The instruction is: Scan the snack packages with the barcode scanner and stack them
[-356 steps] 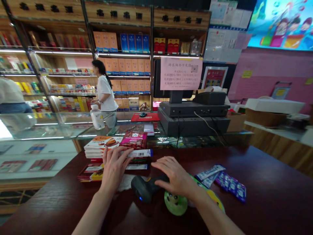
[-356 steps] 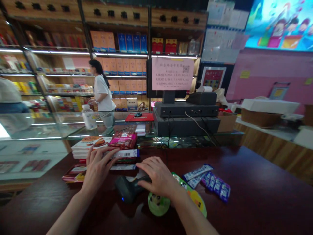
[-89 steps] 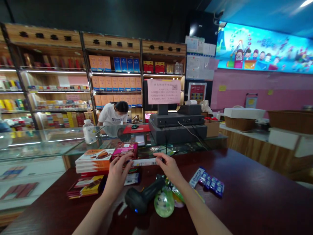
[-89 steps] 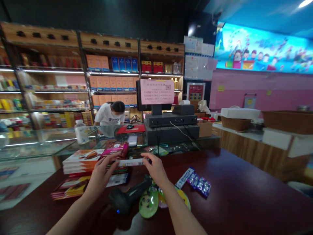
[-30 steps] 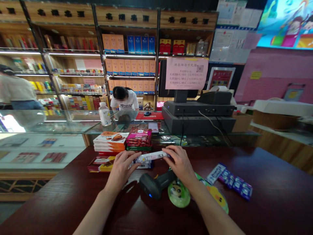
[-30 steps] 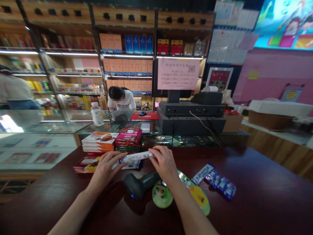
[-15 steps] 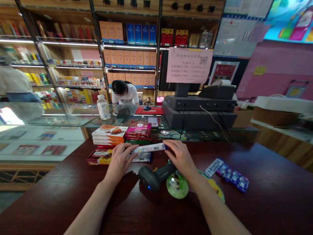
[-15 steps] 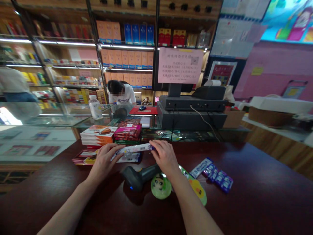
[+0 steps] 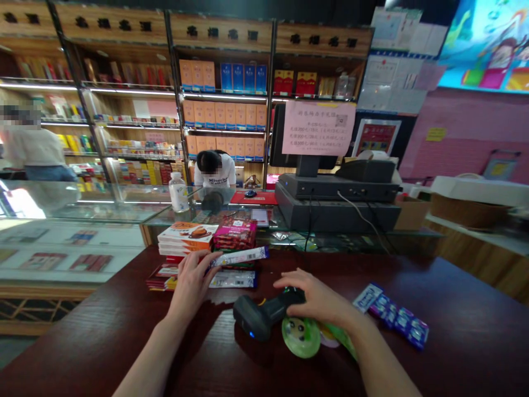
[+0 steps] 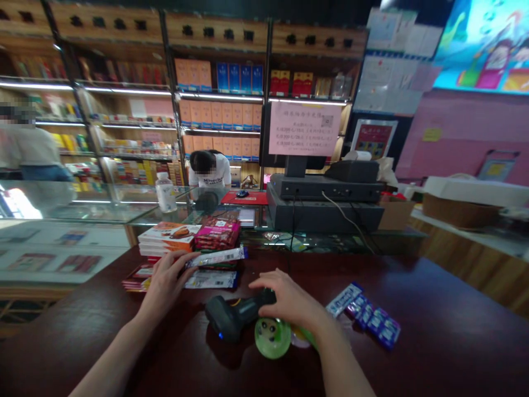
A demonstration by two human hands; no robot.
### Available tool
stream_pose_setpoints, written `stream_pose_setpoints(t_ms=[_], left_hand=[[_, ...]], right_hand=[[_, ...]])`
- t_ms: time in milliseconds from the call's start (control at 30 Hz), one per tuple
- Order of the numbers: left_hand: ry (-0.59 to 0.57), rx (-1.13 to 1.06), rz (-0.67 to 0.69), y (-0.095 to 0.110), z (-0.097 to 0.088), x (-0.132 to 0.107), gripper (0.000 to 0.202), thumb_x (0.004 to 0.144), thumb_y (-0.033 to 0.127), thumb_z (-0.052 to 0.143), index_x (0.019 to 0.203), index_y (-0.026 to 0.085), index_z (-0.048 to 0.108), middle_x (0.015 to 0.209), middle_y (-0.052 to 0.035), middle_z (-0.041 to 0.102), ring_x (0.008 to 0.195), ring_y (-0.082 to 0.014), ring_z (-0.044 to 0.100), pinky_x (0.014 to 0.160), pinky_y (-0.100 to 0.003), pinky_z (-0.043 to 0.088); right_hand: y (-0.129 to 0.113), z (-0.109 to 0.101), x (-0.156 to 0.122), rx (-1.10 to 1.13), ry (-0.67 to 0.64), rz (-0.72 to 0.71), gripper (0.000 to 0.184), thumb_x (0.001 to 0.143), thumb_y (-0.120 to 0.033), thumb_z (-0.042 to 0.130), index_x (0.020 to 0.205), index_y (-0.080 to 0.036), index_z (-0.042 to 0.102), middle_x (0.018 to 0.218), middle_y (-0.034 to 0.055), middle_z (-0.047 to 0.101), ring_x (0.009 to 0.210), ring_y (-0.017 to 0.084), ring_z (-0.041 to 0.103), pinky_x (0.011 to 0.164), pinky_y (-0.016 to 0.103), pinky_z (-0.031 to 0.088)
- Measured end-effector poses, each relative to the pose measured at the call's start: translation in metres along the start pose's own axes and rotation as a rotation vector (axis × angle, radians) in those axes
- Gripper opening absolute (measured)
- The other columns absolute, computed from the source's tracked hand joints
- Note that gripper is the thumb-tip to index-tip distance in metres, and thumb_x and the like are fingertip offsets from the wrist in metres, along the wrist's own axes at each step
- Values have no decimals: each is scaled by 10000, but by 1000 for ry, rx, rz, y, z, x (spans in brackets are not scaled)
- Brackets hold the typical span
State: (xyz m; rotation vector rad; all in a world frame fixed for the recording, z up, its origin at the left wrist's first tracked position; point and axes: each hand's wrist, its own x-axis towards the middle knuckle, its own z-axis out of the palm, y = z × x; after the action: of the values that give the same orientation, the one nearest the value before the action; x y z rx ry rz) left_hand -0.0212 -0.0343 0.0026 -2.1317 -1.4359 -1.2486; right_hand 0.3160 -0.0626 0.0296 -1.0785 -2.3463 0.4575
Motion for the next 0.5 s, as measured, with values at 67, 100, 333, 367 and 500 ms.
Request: stream_pose_setpoints(t_ms=[67,100,333,367,500], left_hand=[[3,1,-4,-1,0,0,311,950,384,533,1227,305,650,1095,-64,628,1037,-236,592,968,-431,449],[6,1,-6,-1,0,0,310,952,385,530,1226,306,651,1096,-63,627,1037,-235,592,974,-434,447],[4,4,-36,-4,1,-2,317,941,369,550,1234,304,653,1111,-64,624,1044,-241,590,1000,-459,437],[1,4,-43,-4,1,-2,315,942,364,549,1234,304,653,1116,-64,623,1050,-242,589,1000,-459,435],[23,14,-76,-5,1,-2,313,940,368,548,1228,301,654,1140,-67,613,1062,-252,582,981,-460,434]], right_hand=[[-5,7,2,-38,-53,4,498,706,-180,763,1184,-311,718,1250,95,701,1252,327,598,1151,632,302],[-9,10,2,-52,-70,9,486,702,-171,759,1166,-309,726,1229,91,710,1256,326,595,1167,646,262],[-25,15,5,-76,-117,-14,457,715,-140,688,1136,-315,711,1085,31,734,1123,267,655,1202,655,140],[-25,15,5,-78,-116,-17,445,717,-139,680,1127,-311,709,1066,27,733,1100,262,661,1201,653,144],[-25,17,5,-83,-83,-24,397,717,-130,663,1078,-291,692,1009,22,717,1042,254,667,1202,631,176]])
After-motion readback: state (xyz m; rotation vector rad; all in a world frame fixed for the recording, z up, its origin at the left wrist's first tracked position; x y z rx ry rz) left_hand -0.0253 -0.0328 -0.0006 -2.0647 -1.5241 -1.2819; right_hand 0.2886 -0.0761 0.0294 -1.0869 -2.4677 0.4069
